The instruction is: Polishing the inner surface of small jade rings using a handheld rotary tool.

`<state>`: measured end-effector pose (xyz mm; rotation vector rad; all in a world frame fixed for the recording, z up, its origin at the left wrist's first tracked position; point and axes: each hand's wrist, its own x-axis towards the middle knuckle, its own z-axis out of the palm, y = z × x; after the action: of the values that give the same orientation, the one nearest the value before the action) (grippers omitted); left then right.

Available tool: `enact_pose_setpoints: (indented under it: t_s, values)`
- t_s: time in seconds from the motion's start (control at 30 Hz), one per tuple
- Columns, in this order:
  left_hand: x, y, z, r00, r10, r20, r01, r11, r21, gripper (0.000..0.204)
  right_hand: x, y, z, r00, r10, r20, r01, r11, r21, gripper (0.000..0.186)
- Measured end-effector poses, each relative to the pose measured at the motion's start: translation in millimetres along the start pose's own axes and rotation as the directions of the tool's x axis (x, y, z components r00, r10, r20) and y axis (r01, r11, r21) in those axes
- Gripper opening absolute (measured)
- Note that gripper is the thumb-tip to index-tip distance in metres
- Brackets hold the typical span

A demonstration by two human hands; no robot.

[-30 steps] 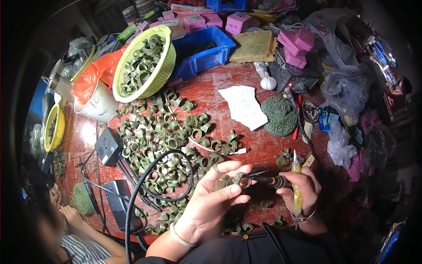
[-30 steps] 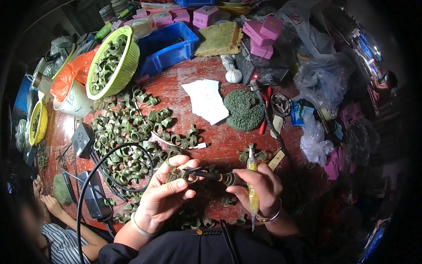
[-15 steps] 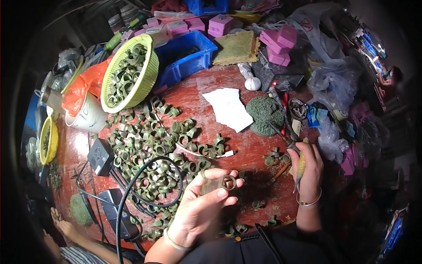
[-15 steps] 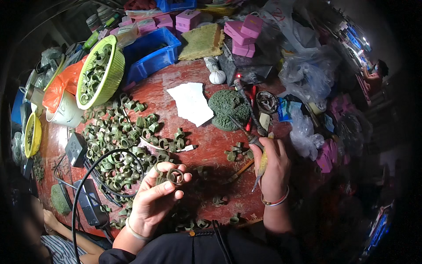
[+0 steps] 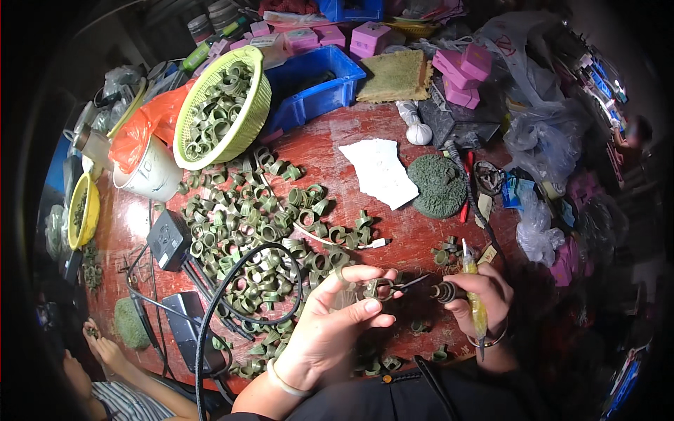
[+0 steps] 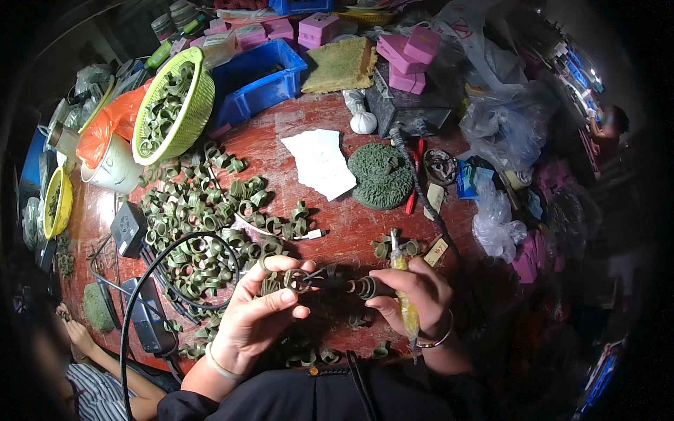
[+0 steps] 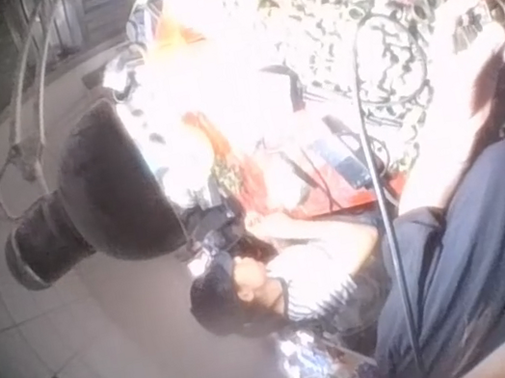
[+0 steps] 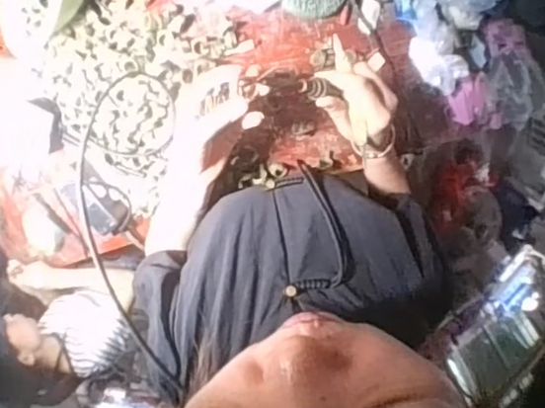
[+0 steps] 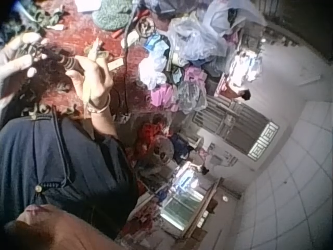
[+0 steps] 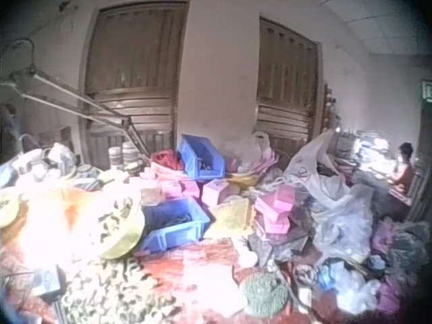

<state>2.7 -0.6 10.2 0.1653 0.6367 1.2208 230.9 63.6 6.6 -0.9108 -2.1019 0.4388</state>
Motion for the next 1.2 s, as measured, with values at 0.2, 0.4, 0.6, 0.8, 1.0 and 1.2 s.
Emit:
enact_pose_setpoints:
  t_s: [0.2,0.4,0.6,0.8,1.0,1.2]
  values:
    - [0.0,-0.3,-0.1,1.000,-0.002,0.027,0.003,1.000,-0.015,0.038,-0.2,3.8,0.9,0.998,-0.044,0.051,0.045,0.999,-0.019,0.038]
    - [1.2,-1.5,-0.9,0.999,-0.011,0.036,0.011,1.000,-0.015,0.038,-0.8,4.9,1.3,0.997,-0.052,0.049,0.053,0.999,-0.013,0.037]
    - [0.2,-1.1,-1.5,0.999,-0.017,0.030,0.017,1.000,-0.015,0.038,0.1,3.2,2.5,0.997,-0.047,0.060,0.048,0.999,-0.003,0.036]
    - [1.4,-1.2,-1.0,0.999,-0.029,0.028,0.029,0.999,-0.017,0.038,-0.1,4.8,1.6,0.998,-0.043,0.048,0.044,0.999,-0.018,0.037]
    - [0.8,-1.0,-0.4,0.999,-0.026,0.028,0.026,1.000,-0.016,0.038,0.4,5.3,2.0,0.998,-0.050,0.041,0.051,0.998,-0.022,0.038]
    - [1.5,-1.9,-2.3,0.999,-0.020,0.028,0.020,1.000,-0.021,0.038,2.9,8.0,2.3,0.992,-0.124,0.032,0.124,0.992,-0.004,0.032]
